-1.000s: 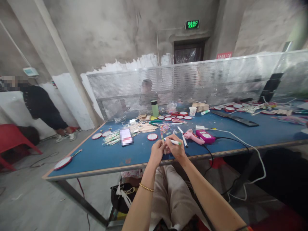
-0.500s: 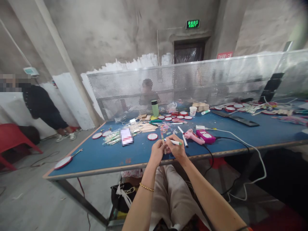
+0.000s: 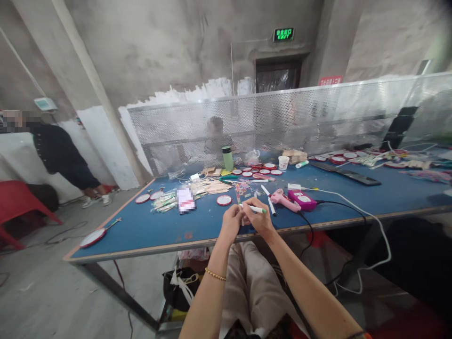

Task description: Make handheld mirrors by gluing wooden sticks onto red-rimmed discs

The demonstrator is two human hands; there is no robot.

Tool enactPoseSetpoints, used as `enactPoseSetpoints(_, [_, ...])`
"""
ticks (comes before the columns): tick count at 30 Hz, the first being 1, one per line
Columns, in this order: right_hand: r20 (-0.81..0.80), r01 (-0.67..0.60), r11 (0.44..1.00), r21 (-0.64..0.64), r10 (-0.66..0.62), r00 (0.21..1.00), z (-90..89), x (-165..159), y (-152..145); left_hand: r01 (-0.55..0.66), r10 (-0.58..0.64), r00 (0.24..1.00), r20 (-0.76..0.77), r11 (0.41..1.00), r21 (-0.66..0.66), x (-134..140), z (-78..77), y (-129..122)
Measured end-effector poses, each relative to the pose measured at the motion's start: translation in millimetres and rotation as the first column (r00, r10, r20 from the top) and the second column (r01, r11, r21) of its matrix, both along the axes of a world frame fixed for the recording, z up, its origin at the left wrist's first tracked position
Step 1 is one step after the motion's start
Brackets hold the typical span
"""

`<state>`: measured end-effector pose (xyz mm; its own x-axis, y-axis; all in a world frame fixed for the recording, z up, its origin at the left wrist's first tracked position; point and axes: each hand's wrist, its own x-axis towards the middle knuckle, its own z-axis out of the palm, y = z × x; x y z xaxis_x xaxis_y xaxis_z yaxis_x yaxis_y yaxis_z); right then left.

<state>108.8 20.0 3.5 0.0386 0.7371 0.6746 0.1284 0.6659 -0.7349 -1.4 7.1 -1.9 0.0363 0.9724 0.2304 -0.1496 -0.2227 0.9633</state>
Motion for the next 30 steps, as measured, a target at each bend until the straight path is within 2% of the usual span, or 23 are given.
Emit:
enactPoseSetpoints(14, [-0.005,-0.012,1.0,-0.025,0.012,1.0,1.2,-0.2,-0.8,-0.029,0.031,0.997,-0.071,0.999,0.03,-1.1,0.2,-0.3])
enactPoseSetpoints(30, [-0.005,-0.003,1.0,-0.021,0.003,1.0,1.2,-0.1,0.3,-0.028,0.031,0.998,-0.062,0.999,0.039,-1.2,-2.6,2.5])
